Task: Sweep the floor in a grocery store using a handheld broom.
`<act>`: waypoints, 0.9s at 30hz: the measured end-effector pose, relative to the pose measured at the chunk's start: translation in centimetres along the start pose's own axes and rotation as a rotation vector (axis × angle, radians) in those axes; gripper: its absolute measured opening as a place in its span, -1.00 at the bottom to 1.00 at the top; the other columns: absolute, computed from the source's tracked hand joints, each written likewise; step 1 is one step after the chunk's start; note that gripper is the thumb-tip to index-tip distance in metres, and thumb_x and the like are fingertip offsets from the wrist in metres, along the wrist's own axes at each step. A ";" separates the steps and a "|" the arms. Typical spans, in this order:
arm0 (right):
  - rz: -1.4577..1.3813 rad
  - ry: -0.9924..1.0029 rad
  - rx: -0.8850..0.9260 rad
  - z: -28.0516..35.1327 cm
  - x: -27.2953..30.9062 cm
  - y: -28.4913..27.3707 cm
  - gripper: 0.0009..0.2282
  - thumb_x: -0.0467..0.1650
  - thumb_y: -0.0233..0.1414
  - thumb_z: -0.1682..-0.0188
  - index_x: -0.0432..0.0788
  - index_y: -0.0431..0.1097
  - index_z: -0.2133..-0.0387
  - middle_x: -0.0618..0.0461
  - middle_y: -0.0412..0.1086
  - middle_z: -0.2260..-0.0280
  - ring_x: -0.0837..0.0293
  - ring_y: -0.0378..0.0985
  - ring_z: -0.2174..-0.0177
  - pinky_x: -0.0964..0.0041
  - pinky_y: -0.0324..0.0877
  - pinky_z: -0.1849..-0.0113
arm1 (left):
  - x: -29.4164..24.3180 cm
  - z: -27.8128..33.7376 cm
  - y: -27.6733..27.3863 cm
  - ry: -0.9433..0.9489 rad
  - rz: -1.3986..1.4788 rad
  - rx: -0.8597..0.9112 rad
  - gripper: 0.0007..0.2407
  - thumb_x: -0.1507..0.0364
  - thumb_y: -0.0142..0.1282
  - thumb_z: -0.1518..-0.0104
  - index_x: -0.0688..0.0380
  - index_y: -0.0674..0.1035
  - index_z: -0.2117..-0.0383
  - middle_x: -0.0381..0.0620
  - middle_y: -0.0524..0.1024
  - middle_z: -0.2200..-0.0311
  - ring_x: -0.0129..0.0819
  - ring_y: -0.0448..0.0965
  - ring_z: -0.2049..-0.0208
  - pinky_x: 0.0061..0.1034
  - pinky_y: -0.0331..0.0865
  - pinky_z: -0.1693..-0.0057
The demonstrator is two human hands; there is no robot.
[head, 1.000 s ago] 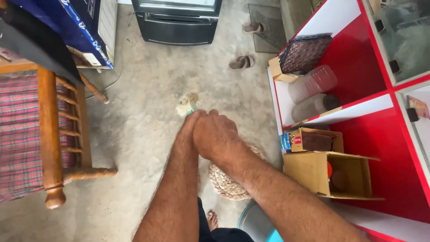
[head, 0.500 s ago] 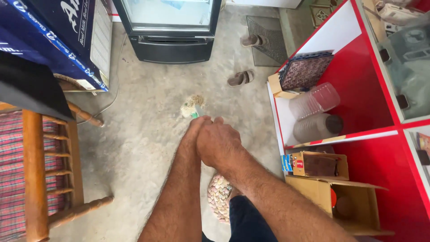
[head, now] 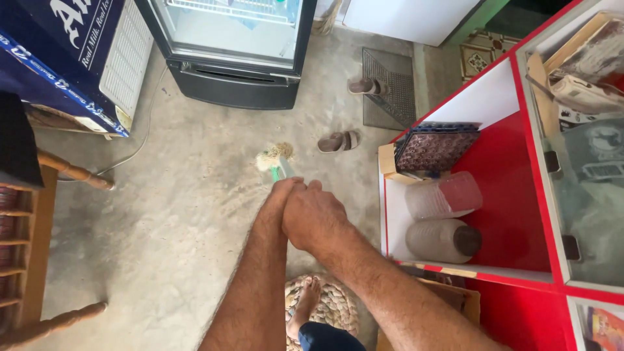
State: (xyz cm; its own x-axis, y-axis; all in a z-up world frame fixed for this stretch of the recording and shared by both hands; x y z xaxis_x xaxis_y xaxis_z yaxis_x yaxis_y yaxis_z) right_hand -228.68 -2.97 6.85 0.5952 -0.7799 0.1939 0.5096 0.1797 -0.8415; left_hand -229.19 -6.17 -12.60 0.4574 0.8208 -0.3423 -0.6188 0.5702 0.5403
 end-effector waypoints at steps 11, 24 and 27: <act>0.053 0.010 0.019 -8.4 -8.5 -2.4 -0.56 -0.47 0.11 0.09 -0.47 0.24 -0.05 -0.37 0.38 0.07 -0.21 0.57 0.12 -0.03 0.56 0.15 | -4.5 -9.2 5.8 -0.002 -0.059 -0.032 -0.66 0.16 -0.04 -0.21 0.23 0.55 0.25 0.11 0.60 0.35 -0.02 0.60 0.31 -0.11 0.48 0.15; 0.009 0.029 -0.064 -15.1 -8.5 -7.8 -0.56 -0.47 0.15 0.12 -0.42 0.26 -0.02 -0.40 0.39 0.09 -0.26 0.59 0.16 -0.06 0.56 0.18 | -11.0 -16.0 4.8 0.070 -0.128 -0.098 -0.76 0.26 0.05 -0.15 0.18 0.58 0.28 0.00 0.60 0.39 -0.13 0.60 0.34 -0.19 0.48 0.22; -0.001 0.001 -0.086 -16.2 -7.8 -8.5 -0.61 -0.46 0.15 0.11 -0.39 0.31 0.01 -0.37 0.42 0.11 -0.25 0.60 0.17 -0.04 0.57 0.18 | -12.3 -15.9 4.6 0.044 -0.139 -0.125 -0.76 0.27 0.05 -0.16 0.20 0.56 0.26 0.03 0.58 0.37 -0.10 0.59 0.34 -0.18 0.48 0.24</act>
State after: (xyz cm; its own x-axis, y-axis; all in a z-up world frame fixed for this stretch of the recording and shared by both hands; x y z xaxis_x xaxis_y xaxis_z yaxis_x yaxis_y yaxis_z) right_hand -247.70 -8.08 4.31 0.5943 -0.7805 0.1941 0.4544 0.1267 -0.8818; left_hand -247.78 -13.08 -18.15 0.5172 0.7330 -0.4419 -0.6273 0.6759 0.3869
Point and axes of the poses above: each hand's wrist, its own z-axis away from the middle knuckle, its own y-axis out of the palm, x = y × z, the point moved 8 cm from there along -z, towards the middle knuckle
